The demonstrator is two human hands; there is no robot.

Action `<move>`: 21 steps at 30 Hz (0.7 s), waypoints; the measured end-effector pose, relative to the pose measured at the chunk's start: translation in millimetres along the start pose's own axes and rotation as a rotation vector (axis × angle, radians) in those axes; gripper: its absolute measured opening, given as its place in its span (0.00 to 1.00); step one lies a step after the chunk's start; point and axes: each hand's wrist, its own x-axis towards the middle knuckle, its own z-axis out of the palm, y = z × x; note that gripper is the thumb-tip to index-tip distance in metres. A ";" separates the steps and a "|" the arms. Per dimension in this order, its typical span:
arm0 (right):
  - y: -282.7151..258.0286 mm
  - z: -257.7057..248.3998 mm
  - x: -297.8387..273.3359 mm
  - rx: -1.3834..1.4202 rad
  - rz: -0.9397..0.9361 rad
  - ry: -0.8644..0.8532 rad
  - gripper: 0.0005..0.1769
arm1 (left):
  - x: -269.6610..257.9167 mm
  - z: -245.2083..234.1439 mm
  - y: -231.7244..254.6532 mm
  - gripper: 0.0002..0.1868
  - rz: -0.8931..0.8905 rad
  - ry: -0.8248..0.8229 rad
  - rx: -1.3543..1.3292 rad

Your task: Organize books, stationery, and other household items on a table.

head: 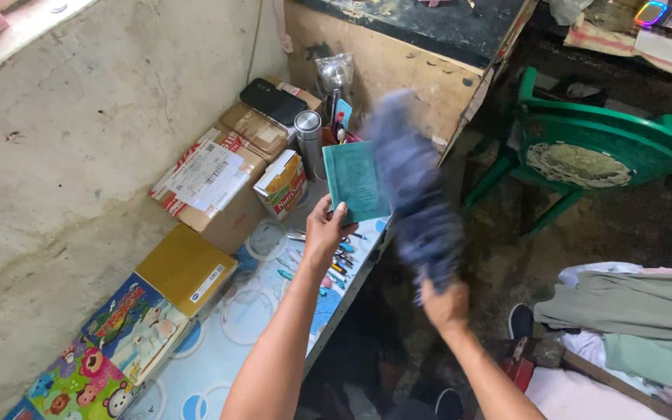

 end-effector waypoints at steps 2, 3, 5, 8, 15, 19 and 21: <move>1.0 -1.8 -4.3 -0.129 -0.032 -0.045 0.19 | 24.6 -17.7 -52.0 0.17 -0.035 -0.022 -0.037; 0.8 -1.2 -6.9 -0.260 -0.064 -0.092 0.22 | 36.5 -28.8 -77.5 0.19 -0.071 -0.044 -0.074; 10.0 0.4 0.2 -0.240 -0.026 -0.016 0.22 | -1.0 -11.0 -4.2 0.20 -0.099 -0.108 -0.185; 3.5 8.1 3.4 -0.121 -0.032 0.127 0.18 | -24.4 -7.6 43.7 0.21 -0.099 -0.159 -0.255; -62.5 60.8 2.8 -0.118 -0.087 -0.008 0.21 | -26.6 -49.4 50.4 0.22 0.125 -0.116 -0.291; -71.1 91.8 11.6 0.083 -0.024 0.051 0.18 | -10.2 -112.3 67.0 0.19 0.301 0.067 -0.298; -77.1 105.0 9.6 0.305 -0.173 0.049 0.18 | 3.0 -144.4 75.0 0.18 0.284 0.297 -0.281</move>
